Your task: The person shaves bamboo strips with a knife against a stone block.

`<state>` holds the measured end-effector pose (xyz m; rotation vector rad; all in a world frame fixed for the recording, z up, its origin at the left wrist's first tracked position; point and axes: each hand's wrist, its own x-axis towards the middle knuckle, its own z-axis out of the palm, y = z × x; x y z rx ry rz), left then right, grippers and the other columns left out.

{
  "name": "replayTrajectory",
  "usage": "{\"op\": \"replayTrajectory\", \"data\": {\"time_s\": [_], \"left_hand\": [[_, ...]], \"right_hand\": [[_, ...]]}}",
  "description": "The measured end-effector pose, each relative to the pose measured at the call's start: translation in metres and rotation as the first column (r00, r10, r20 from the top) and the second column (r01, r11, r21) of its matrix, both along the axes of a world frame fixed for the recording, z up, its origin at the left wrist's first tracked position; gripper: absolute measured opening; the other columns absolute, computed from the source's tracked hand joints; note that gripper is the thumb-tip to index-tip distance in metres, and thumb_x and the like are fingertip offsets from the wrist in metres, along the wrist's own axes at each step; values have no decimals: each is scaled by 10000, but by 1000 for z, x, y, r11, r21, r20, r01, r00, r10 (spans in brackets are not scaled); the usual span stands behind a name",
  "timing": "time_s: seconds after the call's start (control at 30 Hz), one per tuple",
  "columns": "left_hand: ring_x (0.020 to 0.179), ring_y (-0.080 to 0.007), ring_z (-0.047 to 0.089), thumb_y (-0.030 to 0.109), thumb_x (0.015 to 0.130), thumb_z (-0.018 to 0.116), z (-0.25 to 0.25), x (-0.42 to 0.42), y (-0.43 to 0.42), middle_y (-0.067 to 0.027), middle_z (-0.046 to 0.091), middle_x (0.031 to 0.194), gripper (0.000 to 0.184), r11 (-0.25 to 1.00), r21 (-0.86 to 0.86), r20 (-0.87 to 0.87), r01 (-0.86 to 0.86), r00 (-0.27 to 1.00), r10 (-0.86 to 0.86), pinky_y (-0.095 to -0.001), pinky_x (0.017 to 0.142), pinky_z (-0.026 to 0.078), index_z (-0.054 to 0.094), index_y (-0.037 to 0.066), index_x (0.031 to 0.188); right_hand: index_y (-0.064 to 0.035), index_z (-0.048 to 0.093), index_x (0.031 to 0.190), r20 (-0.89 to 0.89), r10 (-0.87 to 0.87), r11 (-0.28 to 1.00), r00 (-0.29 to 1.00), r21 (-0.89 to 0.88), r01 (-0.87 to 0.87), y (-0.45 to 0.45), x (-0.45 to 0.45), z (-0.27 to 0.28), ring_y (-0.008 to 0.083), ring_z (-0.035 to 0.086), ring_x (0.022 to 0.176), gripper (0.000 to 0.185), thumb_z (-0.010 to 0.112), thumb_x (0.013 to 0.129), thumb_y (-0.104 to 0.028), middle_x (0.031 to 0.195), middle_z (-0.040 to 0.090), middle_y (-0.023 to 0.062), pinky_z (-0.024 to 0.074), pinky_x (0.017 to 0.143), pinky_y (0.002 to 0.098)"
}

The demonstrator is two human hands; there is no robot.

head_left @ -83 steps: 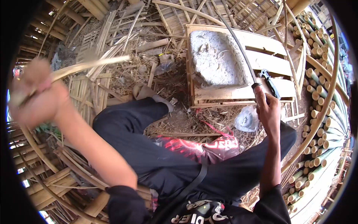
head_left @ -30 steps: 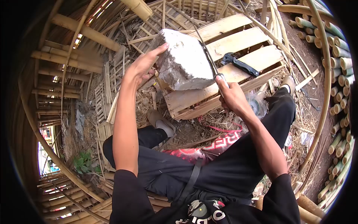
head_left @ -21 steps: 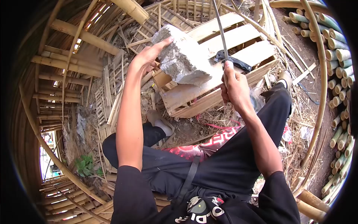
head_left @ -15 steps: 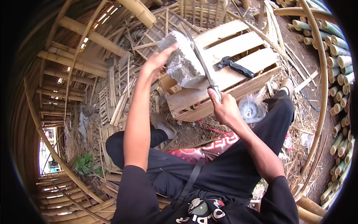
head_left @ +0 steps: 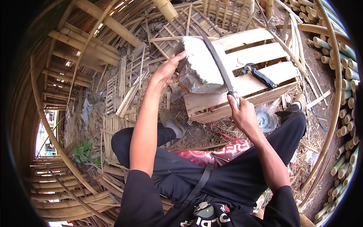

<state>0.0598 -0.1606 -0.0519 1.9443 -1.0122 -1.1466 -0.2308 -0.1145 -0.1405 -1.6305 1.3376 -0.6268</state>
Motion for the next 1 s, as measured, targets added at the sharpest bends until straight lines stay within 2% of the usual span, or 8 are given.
{"op": "replayTrajectory", "data": {"time_s": [0.37,0.4,0.53,0.7,0.83,0.87,0.9,1.0], "left_hand": [[563,-20,443,688,835,622,-11,41,18,35,581,846,631,989,143,-19,22,1000,-20,-149,377,194,632,161,1182],[628,-31,470,696,822,616,-13,35,24,-5,581,897,683,991,78,147,-111,984,99,-137,393,228,622,110,1171],[613,-30,432,769,795,600,-11,74,25,-35,576,898,867,980,115,248,-162,960,130,-135,398,271,587,-9,1179],[587,-48,464,874,749,557,26,76,37,-104,644,863,1025,998,-51,259,-30,965,42,-179,438,317,627,-43,1201],[507,-78,499,855,788,564,18,69,41,-17,587,615,877,951,-200,452,236,883,-124,-241,479,398,683,-13,836],[436,-95,438,795,838,583,16,65,43,49,464,472,773,931,-299,419,211,905,-70,-297,476,377,605,61,598],[436,-95,438,795,838,583,20,68,43,49,464,472,773,929,-305,418,211,906,-68,-297,476,377,605,61,598],[418,-72,315,695,905,601,44,66,50,67,314,413,760,862,-436,626,257,775,86,-295,463,220,465,119,427]], "right_hand": [[96,646,852,-58,68,994,996,90,-63,-8,-4,10,385,602,574,617,554,1019,-491,613,578,281,468,632,486],[94,650,846,-69,89,994,994,76,-84,-8,-3,11,384,602,575,618,556,1017,-492,616,579,282,467,633,487],[88,662,832,-22,160,986,987,44,-159,0,6,11,387,599,577,617,567,1010,-496,623,580,279,465,632,483],[76,659,816,-132,150,986,980,-55,-158,1,2,15,413,596,551,544,617,995,-436,602,582,270,457,586,474],[70,635,803,-239,116,960,964,-223,-171,-2,7,6,412,612,542,493,669,968,-393,603,609,247,456,553,466],[60,644,827,-251,97,948,963,-272,-167,-1,7,2,413,618,546,484,667,965,-403,600,615,240,460,552,469],[60,644,827,-253,95,946,963,-277,-167,-2,8,1,413,618,546,484,667,965,-403,600,615,240,460,552,469],[58,641,852,-271,106,958,957,-229,-171,-6,6,-5,370,601,501,492,673,958,-422,573,598,224,446,527,459]]}}
